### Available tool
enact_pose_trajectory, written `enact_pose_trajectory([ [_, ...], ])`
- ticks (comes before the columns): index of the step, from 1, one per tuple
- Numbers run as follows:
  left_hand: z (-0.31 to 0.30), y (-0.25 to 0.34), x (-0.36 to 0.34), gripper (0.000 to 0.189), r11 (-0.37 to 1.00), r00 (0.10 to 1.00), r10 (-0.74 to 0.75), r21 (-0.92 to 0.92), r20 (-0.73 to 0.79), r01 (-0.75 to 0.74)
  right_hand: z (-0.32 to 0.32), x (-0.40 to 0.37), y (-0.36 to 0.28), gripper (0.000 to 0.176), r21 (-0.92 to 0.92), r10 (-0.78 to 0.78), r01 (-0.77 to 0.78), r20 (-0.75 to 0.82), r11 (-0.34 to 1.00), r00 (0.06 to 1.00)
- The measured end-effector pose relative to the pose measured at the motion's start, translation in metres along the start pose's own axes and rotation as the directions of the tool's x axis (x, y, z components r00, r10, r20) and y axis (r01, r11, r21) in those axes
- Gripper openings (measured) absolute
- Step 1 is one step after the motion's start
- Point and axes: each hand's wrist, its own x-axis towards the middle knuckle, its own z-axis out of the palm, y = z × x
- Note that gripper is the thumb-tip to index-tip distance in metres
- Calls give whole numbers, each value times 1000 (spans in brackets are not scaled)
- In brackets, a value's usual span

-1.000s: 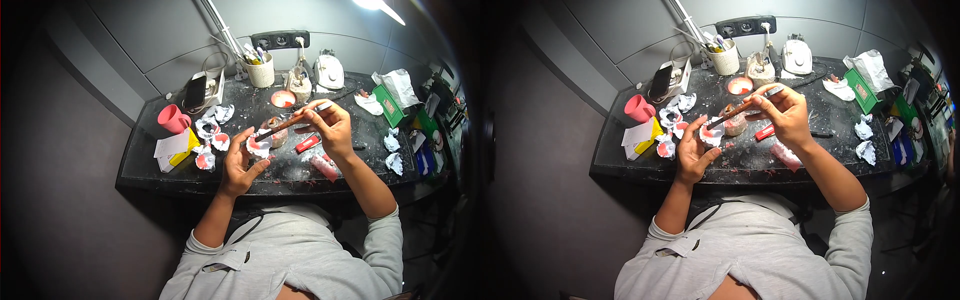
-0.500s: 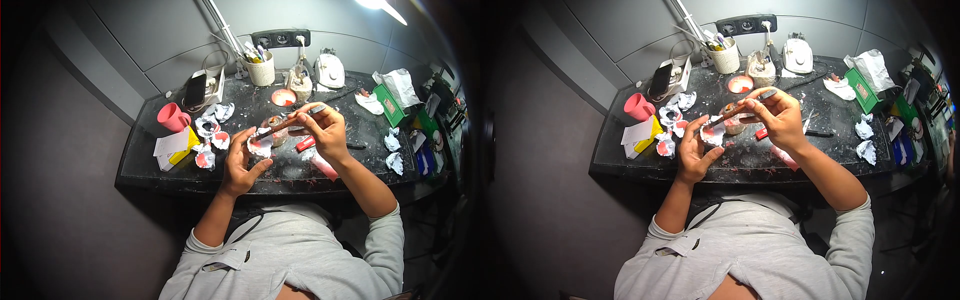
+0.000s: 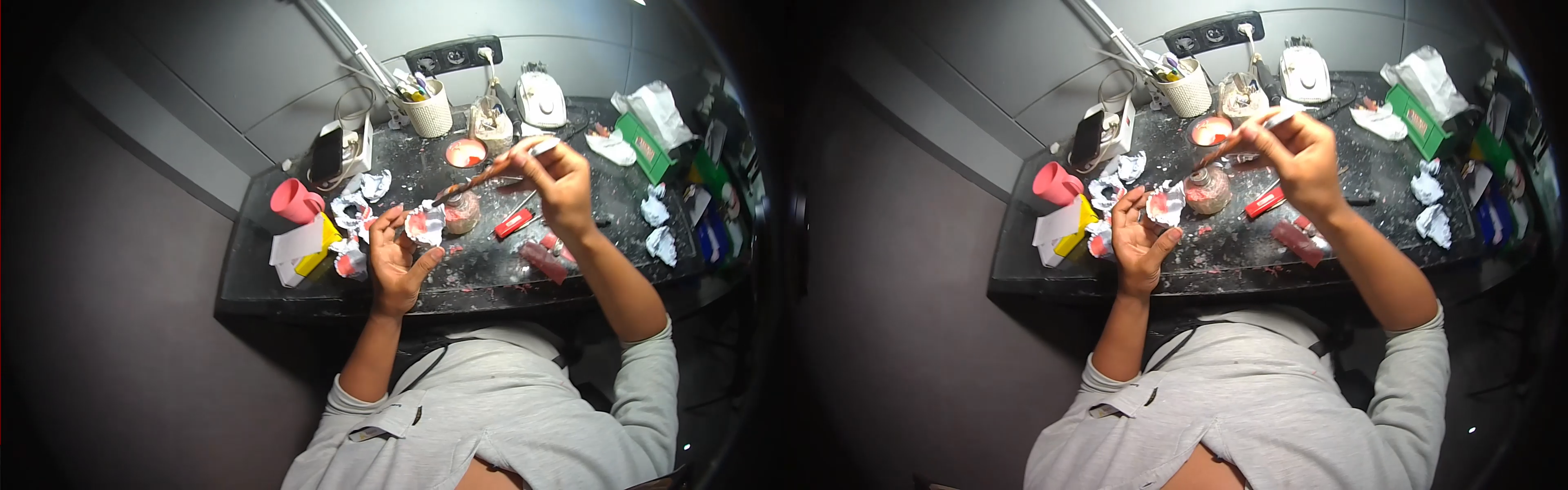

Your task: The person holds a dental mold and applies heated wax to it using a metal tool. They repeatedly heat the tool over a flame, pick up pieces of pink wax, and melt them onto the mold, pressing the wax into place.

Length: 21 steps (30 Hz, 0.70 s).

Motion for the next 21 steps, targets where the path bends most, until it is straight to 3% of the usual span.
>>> enact_pose_trajectory([
  [5,-14,-5,10,53,993,996,-40,-118,-75,31,-25,13,-14,15,-18,-96,95,-195,995,976],
  [13,-20,2,30,61,990,994,-82,-121,-78,72,-36,9,-41,11,74,-169,194,-254,978,952],
  [16,-20,4,38,67,999,998,-50,-7,-38,50,-42,6,-53,11,68,-225,251,-264,965,938],
  [18,-17,6,37,71,940,996,84,329,28,-89,-46,3,-63,17,-86,-339,328,-264,941,903],
  [21,-13,4,41,68,884,992,80,452,102,-118,-47,3,-72,17,-182,-380,337,-326,924,866],
])
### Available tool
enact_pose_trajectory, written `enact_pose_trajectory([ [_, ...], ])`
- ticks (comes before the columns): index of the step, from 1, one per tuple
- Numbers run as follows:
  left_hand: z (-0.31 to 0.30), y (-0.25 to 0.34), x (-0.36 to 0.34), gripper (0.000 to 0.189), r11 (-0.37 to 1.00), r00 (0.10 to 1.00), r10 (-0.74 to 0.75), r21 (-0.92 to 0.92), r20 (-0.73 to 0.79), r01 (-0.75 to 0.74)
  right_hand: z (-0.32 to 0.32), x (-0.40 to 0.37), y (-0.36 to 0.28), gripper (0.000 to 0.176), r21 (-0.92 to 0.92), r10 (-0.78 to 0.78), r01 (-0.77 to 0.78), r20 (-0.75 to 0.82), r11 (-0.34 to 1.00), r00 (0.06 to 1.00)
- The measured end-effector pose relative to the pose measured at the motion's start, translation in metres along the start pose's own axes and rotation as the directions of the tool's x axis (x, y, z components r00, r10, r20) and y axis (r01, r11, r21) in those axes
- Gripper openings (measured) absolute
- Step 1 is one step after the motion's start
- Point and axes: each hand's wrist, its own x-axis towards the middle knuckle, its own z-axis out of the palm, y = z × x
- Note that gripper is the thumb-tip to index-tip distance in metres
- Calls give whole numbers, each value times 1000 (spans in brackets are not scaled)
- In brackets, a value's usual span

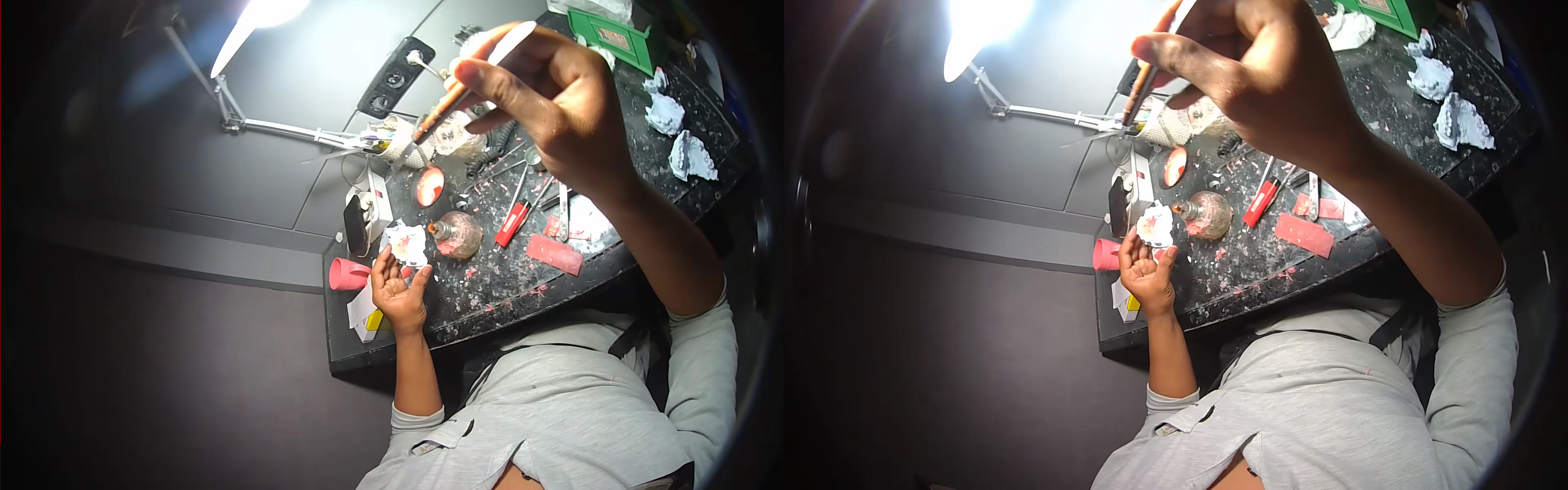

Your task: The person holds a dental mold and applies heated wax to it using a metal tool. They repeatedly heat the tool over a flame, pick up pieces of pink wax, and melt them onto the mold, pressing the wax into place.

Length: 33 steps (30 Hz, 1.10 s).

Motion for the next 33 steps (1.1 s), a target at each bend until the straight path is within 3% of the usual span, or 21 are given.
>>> enact_pose_trajectory([
  [1,1,-1,1,68,998,999,-3,65,34,1,-4,1,-3,16,-35,-12,12,1,999,1000],
  [2,3,-1,3,67,994,999,-7,108,36,3,-18,8,-26,20,-39,39,-32,179,999,983],
  [3,5,-3,4,66,993,999,10,117,52,-16,11,2,-29,21,-36,88,-94,-155,995,984],
  [5,5,-2,8,65,989,997,2,149,80,-14,-10,3,-30,22,-81,66,-62,50,995,997],
  [6,5,-2,10,64,984,995,-1,179,98,-16,-27,12,-33,22,14,165,-170,192,985,967],
  [7,5,-2,12,64,984,995,-5,180,103,-14,-23,9,-33,22,13,168,-174,187,985,968],
  [9,3,0,15,64,933,989,29,350,148,-80,-8,2,-32,23,-76,26,-25,3,997,1000],
  [13,-2,-1,23,62,867,957,115,444,266,-227,-25,6,-33,26,-18,31,-29,141,999,990],
  [17,-1,5,31,61,801,924,188,493,332,-340,-17,5,-26,24,-126,-76,83,54,989,996],
  [19,2,14,32,60,685,893,208,592,400,-425,-26,11,-21,23,95,-1,-16,173,995,985],
  [20,4,16,33,60,685,892,209,592,401,-426,-24,9,-22,23,94,-2,-15,173,995,985],
  [22,7,20,32,59,631,874,235,618,425,-469,-16,3,-27,22,-170,-89,98,58,981,994],
  [25,12,26,32,58,590,860,266,632,436,-502,-17,3,-28,23,-260,-126,143,82,955,989],
  [26,12,27,31,58,591,860,266,632,435,-502,-19,3,-28,23,-260,-126,143,83,955,989],
  [28,11,28,30,57,581,855,289,630,432,-515,-23,3,-27,23,-57,-119,127,130,990,984],
  [32,8,28,26,57,600,869,279,633,408,-490,-16,4,-23,23,-128,-40,52,95,990,995],
  [33,9,30,26,57,582,859,298,634,416,-509,-18,7,-18,23,-44,44,-39,121,998,992],
])
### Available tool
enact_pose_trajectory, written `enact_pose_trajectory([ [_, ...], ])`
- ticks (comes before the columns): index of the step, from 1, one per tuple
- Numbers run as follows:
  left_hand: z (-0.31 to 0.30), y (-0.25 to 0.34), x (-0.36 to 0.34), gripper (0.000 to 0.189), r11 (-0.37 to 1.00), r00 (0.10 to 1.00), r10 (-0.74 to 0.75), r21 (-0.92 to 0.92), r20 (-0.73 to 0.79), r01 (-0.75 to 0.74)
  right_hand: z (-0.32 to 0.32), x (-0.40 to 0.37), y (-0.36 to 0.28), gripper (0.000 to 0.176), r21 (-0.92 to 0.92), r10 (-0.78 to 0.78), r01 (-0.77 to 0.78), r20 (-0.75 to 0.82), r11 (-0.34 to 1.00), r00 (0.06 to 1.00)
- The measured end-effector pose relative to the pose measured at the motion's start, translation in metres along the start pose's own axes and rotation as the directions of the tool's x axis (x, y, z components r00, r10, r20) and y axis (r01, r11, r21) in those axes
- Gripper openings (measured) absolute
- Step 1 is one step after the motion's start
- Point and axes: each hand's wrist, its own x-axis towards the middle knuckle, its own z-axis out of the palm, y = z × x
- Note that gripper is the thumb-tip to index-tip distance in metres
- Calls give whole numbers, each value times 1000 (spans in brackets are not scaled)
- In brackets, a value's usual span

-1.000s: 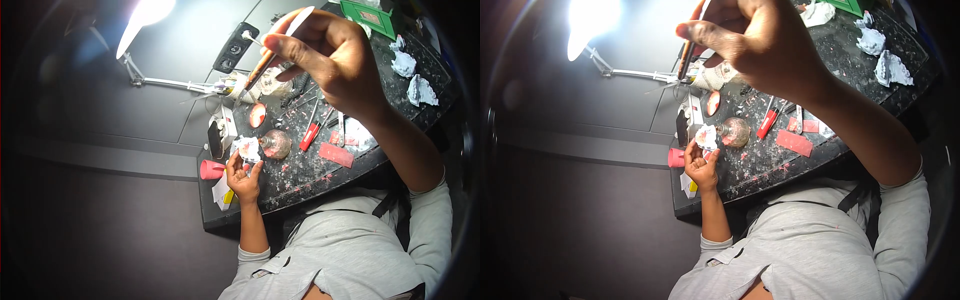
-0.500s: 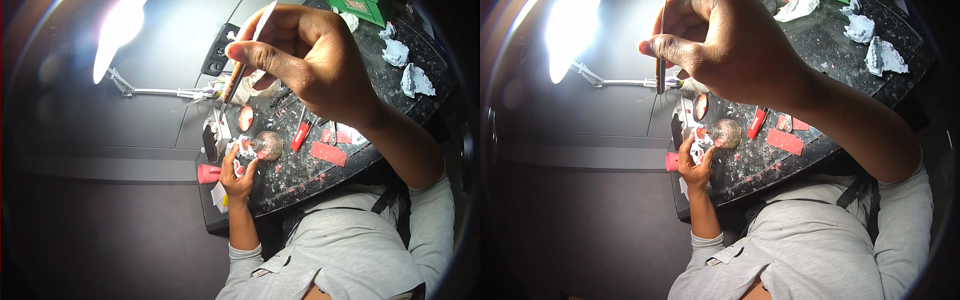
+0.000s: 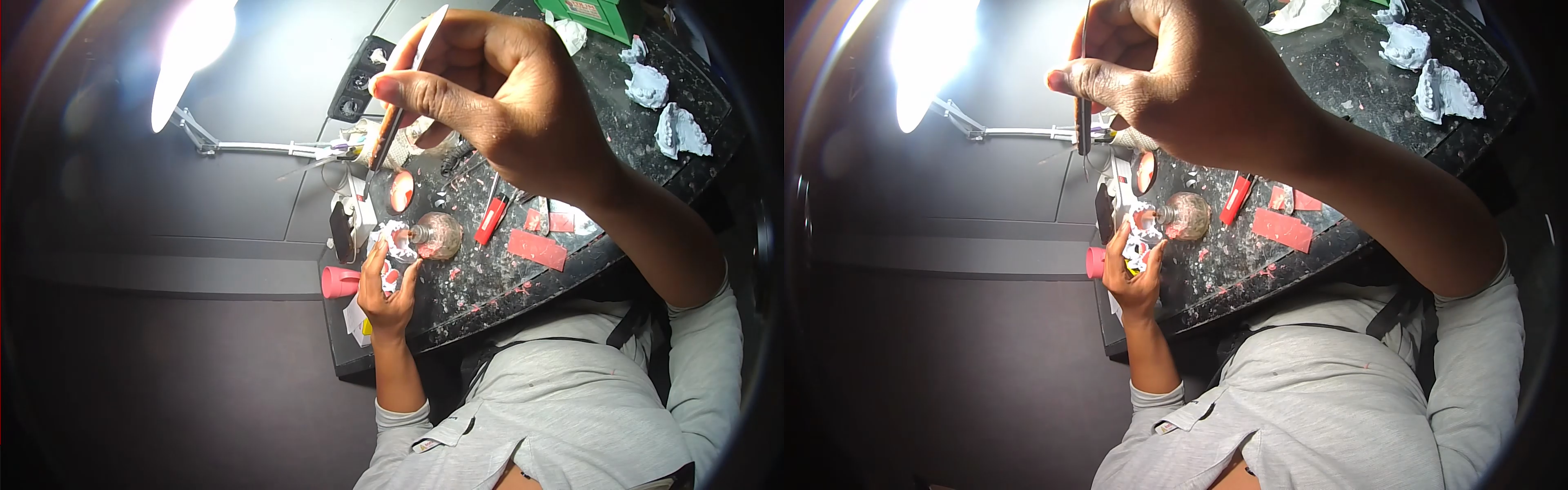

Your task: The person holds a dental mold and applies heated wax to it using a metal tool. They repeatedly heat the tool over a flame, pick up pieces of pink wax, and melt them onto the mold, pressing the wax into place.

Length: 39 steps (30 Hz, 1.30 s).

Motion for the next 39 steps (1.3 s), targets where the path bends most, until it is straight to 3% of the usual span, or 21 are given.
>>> enact_pose_trajectory([
  [2,-2,3,0,58,1000,1000,20,16,-9,-20,0,0,0,23,92,80,-83,40,992,996],
  [4,-4,5,-1,55,1000,1000,17,21,-23,-16,2,-4,-8,23,-68,-79,77,-22,995,997],
  [5,-4,5,-4,55,1000,1000,16,22,-24,-16,3,-4,-7,23,-66,-79,78,-20,995,997],
  [7,-5,4,-14,53,904,930,-360,-272,-71,330,4,-6,-6,22,4,-83,84,-54,996,995],
  [8,-8,4,-16,51,757,834,-552,-430,-18,492,0,-5,-4,22,4,-84,84,-53,996,995],
  [11,-8,-11,-28,47,689,812,-582,-560,-50,459,-4,0,4,21,-154,-98,108,69,982,993],
  [13,-11,-13,-41,48,536,719,-695,-675,-12,507,16,-3,20,12,25,58,-58,5,998,998],
  [16,-18,-17,-56,41,478,707,-707,-727,14,493,28,-11,33,9,26,191,-196,132,980,973],
  [17,-23,-12,-56,40,437,703,-708,-746,60,503,40,-17,46,15,87,109,-114,67,990,992],
  [22,-31,6,-59,43,355,744,-666,-856,52,377,58,-36,67,10,-29,60,-55,208,998,976],
  [24,-35,17,-60,47,244,748,-654,-903,115,352,61,-37,70,8,-11,81,-80,194,997,978],
  [26,-37,26,-61,55,239,745,-661,-916,88,321,59,-34,65,7,71,149,-166,203,984,968],
  [28,-42,36,-62,61,188,773,-628,-946,92,266,56,-29,67,7,16,221,-225,137,974,966],
  [30,-50,42,-67,69,155,754,-651,-958,86,243,48,-23,70,8,-18,223,-223,95,975,970],
  [32,-63,58,-58,71,51,821,-557,-982,122,180,41,-16,72,10,-58,184,-179,87,982,979],
  [39,-86,77,-68,90,-39,833,-527,-983,172,178,40,-13,73,12,-64,201,-198,56,978,978],
])
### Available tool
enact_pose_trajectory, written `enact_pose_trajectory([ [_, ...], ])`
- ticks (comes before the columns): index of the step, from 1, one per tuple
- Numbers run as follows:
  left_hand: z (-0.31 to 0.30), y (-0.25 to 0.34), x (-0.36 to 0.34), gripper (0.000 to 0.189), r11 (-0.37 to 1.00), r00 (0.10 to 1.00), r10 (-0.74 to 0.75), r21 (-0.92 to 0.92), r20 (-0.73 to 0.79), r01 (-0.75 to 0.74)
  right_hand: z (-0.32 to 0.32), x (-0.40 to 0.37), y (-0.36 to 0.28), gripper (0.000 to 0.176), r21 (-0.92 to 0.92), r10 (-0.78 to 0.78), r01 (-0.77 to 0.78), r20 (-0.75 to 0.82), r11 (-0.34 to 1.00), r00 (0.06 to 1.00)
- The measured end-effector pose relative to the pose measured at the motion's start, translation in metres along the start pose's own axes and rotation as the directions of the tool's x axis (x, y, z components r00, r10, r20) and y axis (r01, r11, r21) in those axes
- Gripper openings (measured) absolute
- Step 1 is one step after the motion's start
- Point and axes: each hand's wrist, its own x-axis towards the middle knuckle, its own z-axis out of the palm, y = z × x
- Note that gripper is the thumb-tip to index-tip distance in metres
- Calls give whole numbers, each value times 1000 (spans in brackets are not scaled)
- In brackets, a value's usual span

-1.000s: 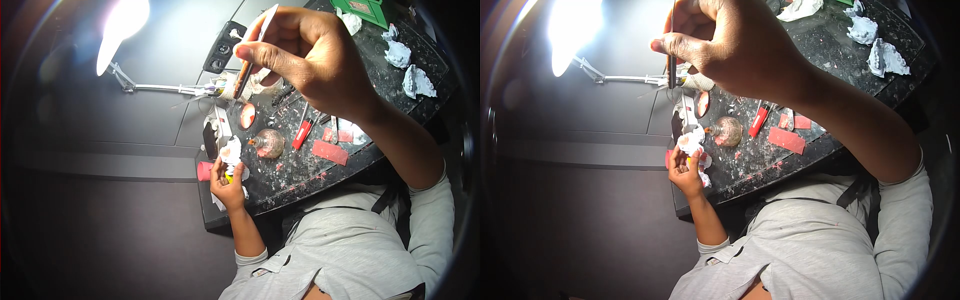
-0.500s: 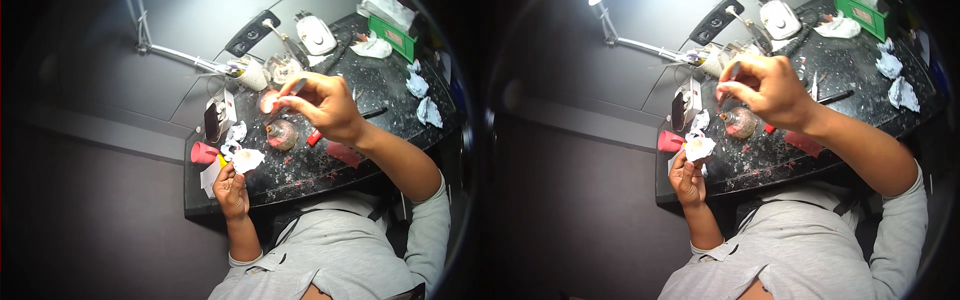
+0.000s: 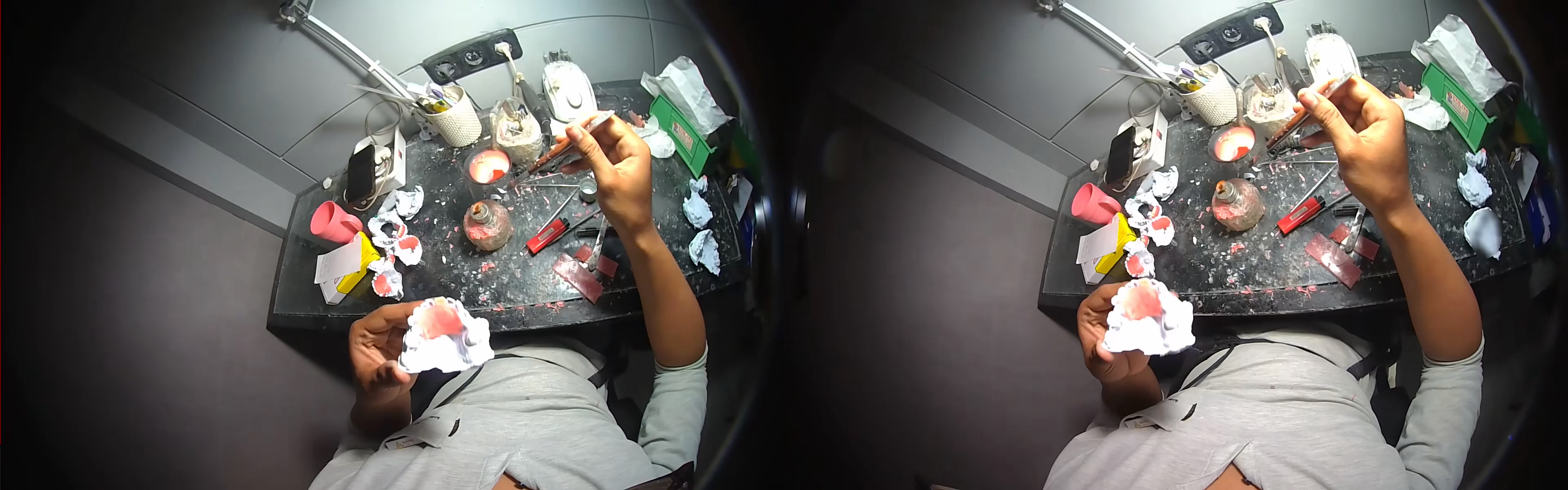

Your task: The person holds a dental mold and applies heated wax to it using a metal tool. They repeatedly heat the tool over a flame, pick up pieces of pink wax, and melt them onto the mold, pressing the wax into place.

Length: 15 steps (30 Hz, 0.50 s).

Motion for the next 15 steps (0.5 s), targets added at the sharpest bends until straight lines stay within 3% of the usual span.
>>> enact_pose_trajectory([
  [5,7,5,-5,92,998,998,-62,-31,-23,62,1,-1,3,12,-3,5,-5,22,1000,1000],
  [7,12,6,0,90,998,998,11,68,58,-15,1,-1,3,12,0,4,-4,30,1000,1000],
  [12,22,3,0,86,988,991,-30,146,-127,49,0,0,2,13,-11,-7,7,19,1000,1000],
  [15,23,4,1,83,988,993,-39,145,-111,55,0,0,1,13,-21,-8,8,22,1000,1000],
])
